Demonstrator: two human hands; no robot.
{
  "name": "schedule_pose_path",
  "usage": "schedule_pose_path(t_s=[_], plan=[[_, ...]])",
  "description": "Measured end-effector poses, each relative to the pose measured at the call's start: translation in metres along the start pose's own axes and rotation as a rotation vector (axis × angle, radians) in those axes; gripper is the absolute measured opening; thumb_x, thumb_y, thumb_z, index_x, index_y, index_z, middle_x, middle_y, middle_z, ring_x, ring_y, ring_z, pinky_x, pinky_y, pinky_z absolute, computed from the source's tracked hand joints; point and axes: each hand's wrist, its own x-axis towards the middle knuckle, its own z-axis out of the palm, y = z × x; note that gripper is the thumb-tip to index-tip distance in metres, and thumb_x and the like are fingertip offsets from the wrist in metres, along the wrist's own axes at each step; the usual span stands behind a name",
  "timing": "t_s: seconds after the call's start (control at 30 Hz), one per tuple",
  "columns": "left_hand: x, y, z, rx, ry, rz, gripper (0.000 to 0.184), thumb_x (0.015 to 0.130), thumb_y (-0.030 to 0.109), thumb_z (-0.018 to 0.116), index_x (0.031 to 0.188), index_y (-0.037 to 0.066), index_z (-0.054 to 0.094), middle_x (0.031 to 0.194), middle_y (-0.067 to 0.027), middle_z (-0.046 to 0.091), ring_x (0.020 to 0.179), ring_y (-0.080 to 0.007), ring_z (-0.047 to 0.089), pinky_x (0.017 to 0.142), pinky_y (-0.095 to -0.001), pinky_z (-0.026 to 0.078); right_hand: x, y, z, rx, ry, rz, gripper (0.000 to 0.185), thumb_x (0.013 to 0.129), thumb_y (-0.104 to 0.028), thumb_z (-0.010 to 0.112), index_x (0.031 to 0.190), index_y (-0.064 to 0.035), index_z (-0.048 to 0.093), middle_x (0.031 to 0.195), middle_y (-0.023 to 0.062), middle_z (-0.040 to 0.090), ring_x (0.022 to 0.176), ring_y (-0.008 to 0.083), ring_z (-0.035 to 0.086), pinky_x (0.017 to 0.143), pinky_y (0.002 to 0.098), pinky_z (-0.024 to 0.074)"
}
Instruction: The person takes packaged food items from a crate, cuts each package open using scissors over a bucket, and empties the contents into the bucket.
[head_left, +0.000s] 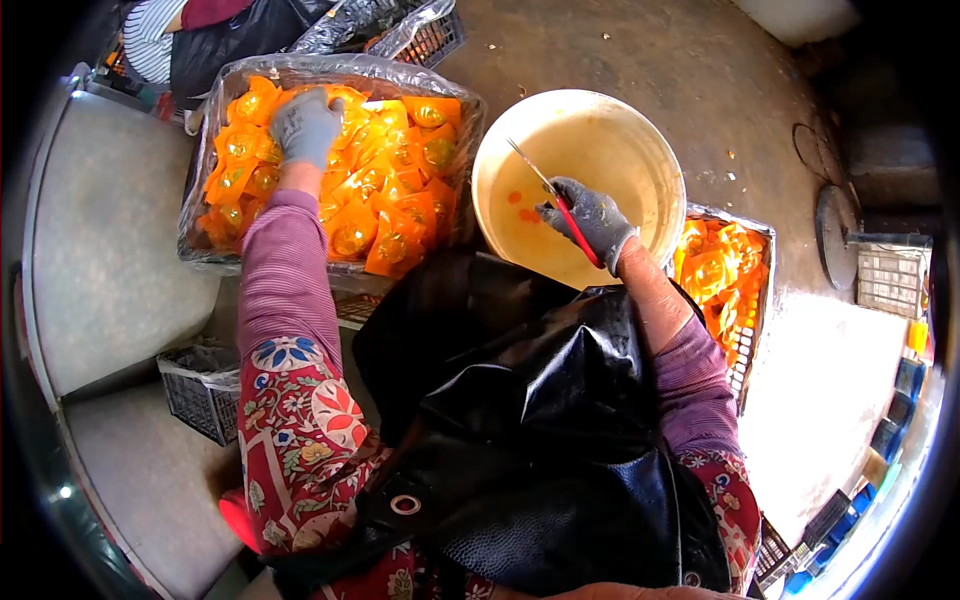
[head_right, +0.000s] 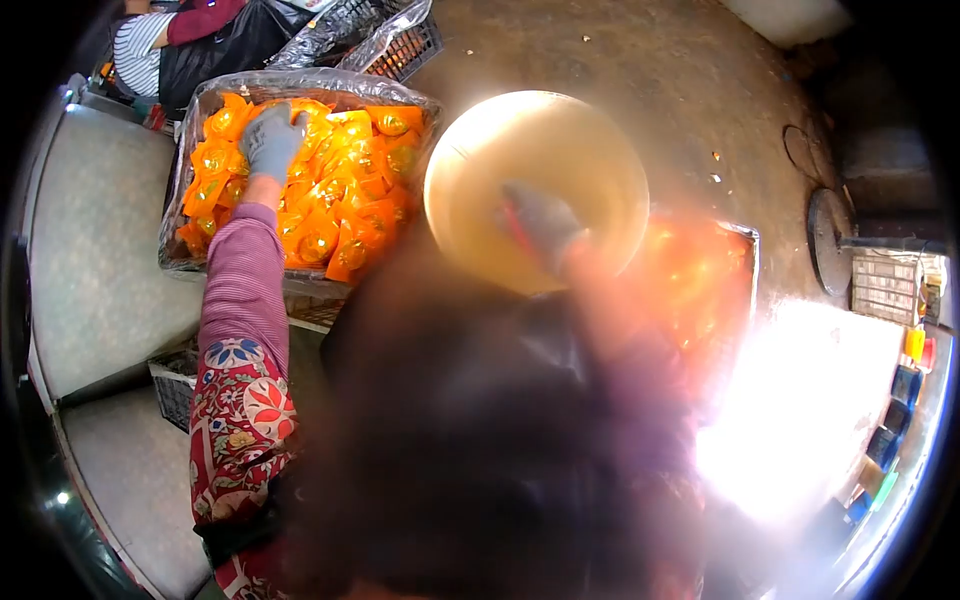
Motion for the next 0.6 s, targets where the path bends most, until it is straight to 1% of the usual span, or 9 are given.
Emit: schedule_pose_path(t_s=[0.03,0.13,0.17,0.27,0.33,0.43,0.5,0.57,0.6], plan=[[-0.004,-0.006,0.01,-0.032,0.034,0.07,0.047,0.084,0.045,0.054,0.115,0.009,0.061,0.095,-0.0166,0.066,0.085,-0.0337,0.063,0.075,-0.0438,0.05,0.0,-0.002,-0.002,-0.007,-0.022,-0.004,0.044,0.084,-0.037,0.063,0.116,-0.008,0.055,0.103,0.018,0.063,0.097,0.0349,0.06,0.083,0.0387,0.0462],[-0.022,-0.009,0.023,-0.184,0.183,0.12,0.027,0.084,0.034,0.055,0.093,0.011,0.066,0.089,-0.0144,0.065,0.082,-0.0331,0.063,0.072,-0.0431,0.05,-0.005,-0.003,-0.005,-0.044,-0.046,-0.032,0.043,0.084,-0.037,0.062,0.115,-0.0078,0.055,0.103,0.0182,0.063,0.098,0.0354,0.059,0.084,0.039,0.0458],[-0.043,0.007,-0.005,-0.206,0.04,-0.065,0.025,0.085,0.032,0.055,0.097,0.013,0.066,0.09,-0.0143,0.066,0.082,-0.0337,0.063,0.071,-0.0437,0.05,-0.006,-0.002,-0.004,-0.056,-0.046,-0.047,0.043,0.085,-0.037,0.062,0.115,-0.0077,0.055,0.104,0.0182,0.062,0.099,0.0354,0.059,0.084,0.0391,0.0457],[-0.072,0.011,0.035,-0.386,-0.015,-0.067,0.022,0.085,0.027,0.053,0.098,0.014,0.065,0.093,-0.0143,0.066,0.082,-0.036,0.063,0.072,-0.0439,0.051,-0.01,0.004,0.0,-0.135,0.087,-0.197,0.028,0.089,-0.03,0.054,0.109,-0.0105,0.056,0.098,0.0156,0.063,0.088,0.0348,0.061,0.077,0.0425,0.0481],[-0.092,0.031,0.013,-0.197,-0.115,0.107,0.018,0.085,0.022,0.054,0.095,0.012,0.067,0.095,-0.0176,0.064,0.085,-0.0362,0.062,0.074,-0.0416,0.05,-0.011,0.001,-0.002,-0.147,0.031,-0.148,0.03,0.089,-0.032,0.053,0.109,-0.0104,0.056,0.097,0.0154,0.063,0.089,0.0345,0.061,0.077,0.0427,0.0481],[-0.098,0.026,0.018,-0.436,0.027,0.19,0.024,0.085,0.024,0.059,0.098,0.006,0.066,0.098,-0.0158,0.066,0.087,-0.0315,0.064,0.076,-0.0392,0.051,-0.008,0.002,-0.003,-0.155,-0.055,-0.109,0.034,0.087,-0.036,0.058,0.108,-0.0086,0.055,0.097,0.0181,0.062,0.093,0.0364,0.059,0.079,0.0412,0.0466],[-0.084,0.012,0.01,-0.644,0.018,0.167,0.021,0.084,0.024,0.056,0.095,0.008,0.066,0.094,-0.0161,0.066,0.086,-0.0327,0.063,0.075,-0.0408,0.051,-0.006,-0.005,-0.003,-0.14,-0.095,-0.078,0.035,0.086,-0.037,0.06,0.105,-0.008,0.055,0.096,0.0193,0.062,0.093,0.0373,0.058,0.079,0.0404,0.0459],[-0.065,-0.006,-0.012,-0.677,0.191,0.154,0.026,0.084,0.027,0.058,0.098,0.006,0.066,0.098,-0.015,0.066,0.092,-0.0309,0.063,0.081,-0.0381,0.049,-0.012,-0.019,-0.01,-0.119,-0.13,-0.021,0.033,0.086,-0.036,0.06,0.103,-0.0084,0.055,0.094,0.0191,0.062,0.092,0.0371,0.059,0.078,0.0404,0.0458],[-0.054,-0.014,-0.034,-0.604,0.369,0.152,0.032,0.085,0.029,0.061,0.103,0.003,0.066,0.104,-0.0138,0.066,0.098,-0.0285,0.063,0.087,-0.0346,0.048,-0.011,-0.014,-0.004,-0.152,-0.121,-0.07,0.033,0.085,-0.036,0.06,0.103,-0.0086,0.055,0.093,0.0188,0.062,0.091,0.037,0.059,0.077,0.0402,0.0459]])
